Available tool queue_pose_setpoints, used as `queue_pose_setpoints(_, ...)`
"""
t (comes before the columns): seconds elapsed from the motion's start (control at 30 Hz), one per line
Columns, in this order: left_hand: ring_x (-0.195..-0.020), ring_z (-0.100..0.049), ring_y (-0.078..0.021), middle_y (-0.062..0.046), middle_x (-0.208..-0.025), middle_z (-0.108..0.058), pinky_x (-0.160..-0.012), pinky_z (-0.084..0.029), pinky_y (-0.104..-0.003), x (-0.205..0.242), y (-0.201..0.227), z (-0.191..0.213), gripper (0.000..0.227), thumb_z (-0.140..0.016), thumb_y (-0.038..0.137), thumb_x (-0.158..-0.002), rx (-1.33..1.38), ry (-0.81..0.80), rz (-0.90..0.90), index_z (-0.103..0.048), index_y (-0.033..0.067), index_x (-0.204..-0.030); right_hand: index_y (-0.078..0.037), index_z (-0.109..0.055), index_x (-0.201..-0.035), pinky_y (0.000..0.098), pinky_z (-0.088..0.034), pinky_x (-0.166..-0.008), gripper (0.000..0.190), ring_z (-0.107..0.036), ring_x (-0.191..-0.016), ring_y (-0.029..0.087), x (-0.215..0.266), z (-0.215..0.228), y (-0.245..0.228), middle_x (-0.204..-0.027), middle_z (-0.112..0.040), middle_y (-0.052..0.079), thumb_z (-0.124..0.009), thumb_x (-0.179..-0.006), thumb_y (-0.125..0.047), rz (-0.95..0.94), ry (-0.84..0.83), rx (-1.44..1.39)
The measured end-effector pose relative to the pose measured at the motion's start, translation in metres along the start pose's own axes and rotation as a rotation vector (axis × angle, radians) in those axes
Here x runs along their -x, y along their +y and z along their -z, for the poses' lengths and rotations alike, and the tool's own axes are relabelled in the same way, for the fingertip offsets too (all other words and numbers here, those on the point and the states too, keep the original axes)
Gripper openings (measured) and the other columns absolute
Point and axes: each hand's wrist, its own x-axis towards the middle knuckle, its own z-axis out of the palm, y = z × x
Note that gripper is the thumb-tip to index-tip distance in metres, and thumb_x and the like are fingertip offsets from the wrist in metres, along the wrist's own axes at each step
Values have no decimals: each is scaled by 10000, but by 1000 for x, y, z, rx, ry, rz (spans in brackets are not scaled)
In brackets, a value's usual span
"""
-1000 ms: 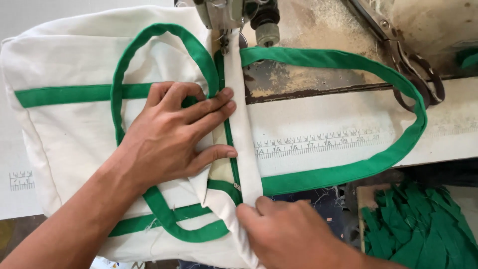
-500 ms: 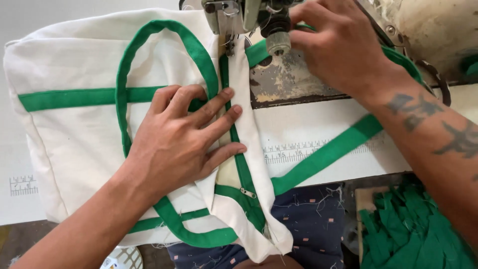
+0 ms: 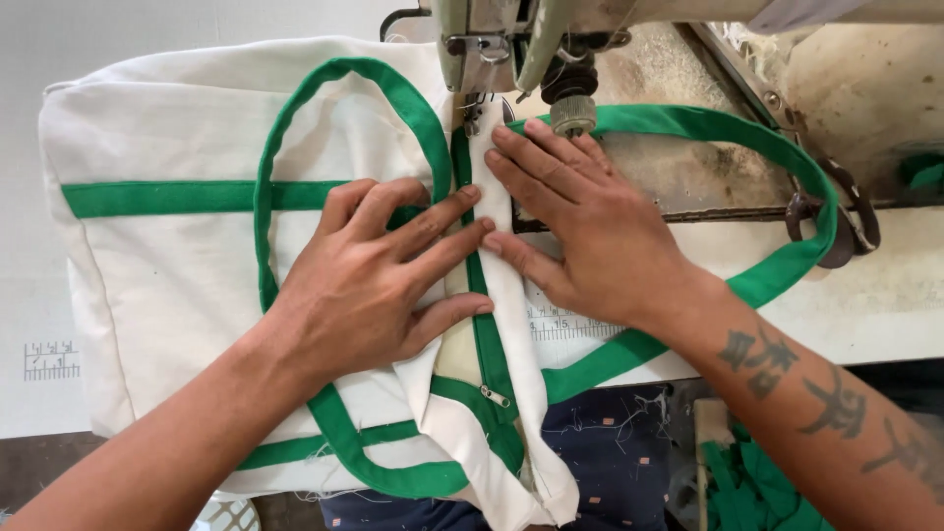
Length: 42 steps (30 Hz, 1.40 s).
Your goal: Sewing a zipper onto a canvas tote bag using an industrial sewing machine.
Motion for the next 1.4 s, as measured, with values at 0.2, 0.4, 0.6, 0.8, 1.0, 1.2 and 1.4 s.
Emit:
queue_pose_setpoints(0.2, -1391, -541, -309, -11, -1451, -762, -1132, -371, -489, -1, -8, 5, 751, -543, 750, -1086, -180, -48, 28, -780, 135, -1447, -123, -408, -1729, 666, -337, -1288, 774, -323, -1674, 332, -6, 10, -1, -1803, -359, 57, -651, -1107, -514, -37, -99, 59)
queue_pose_setpoints(0.4, -1125, -608, -267, -42, -1417, -773, -911, -457, -437, -16, -25, -1, 748, -569, 761, -1092, -181, -33, 16, -755, 90, -1364, -158, -427, -1705, 658, -448, -1171, 833, -386, -1660, 303, -12, 18, 5, -1801, -382, 47, -731, -1040, -558, -48, -135, 9)
queue_pose_setpoints(0.6, -1047, -626, -289, -36, -1463, -756, -843, -442, -453, -11, -37, -4, 694, -646, 741, -1046, -103, -5, -33, -749, 161, -1412, -108, -344, -1740, 567, -428, -1241, 905, -314, -1695, 305, -10, 17, -5, -1819, -349, 101, -701, -1042, -560, -71, -126, 40)
queue_pose_setpoints(0.8, -1107, -600, -281, -30, -1514, -710, -872, -429, -458, -7, -22, 5, 698, -602, 703, -1073, -108, -51, -14, -718, 143, -1474, -52, -302, -1709, 603, -219, -1399, 847, -348, -1667, 370, 33, 36, -67, -1790, -353, 180, -684, -1059, -437, -235, -34, -113)
queue_pose_setpoints(1.0, -1310, -648, -278, -56, -1202, -822, -1111, -400, -434, -2, 17, 27, 222, -846, 322, -1095, -92, 97, -30, -791, 108, -1082, -388, -768, -736, 433, -555, -681, 503, -752, -760, 200, 131, 3, -145, -668, -745, -134, -847, -622, -872, -1106, -376, 77)
queue_pose_setpoints(1.2, -1301, -671, -357, -152, -1410, -752, -1006, -532, -497, 15, 4, 6, 384, -757, 481, -1101, 135, -23, -101, -807, 136, -1263, -141, -499, -710, 393, -455, -531, 372, -507, -509, 226, 139, -12, -174, -628, -454, 28, -679, -1033, -183, -518, 42, -183)
queue_pose_setpoints(1.4, -1295, -597, -332, -137, -1410, -693, -1010, -566, -514, 20, -2, 5, 539, -664, 632, -1091, 86, -97, -106, -809, 200, -1379, -155, -466, -704, 412, -427, -503, 414, -502, -505, 249, 138, 1, -186, -652, -463, 15, -644, -1061, -265, -519, -26, -45)
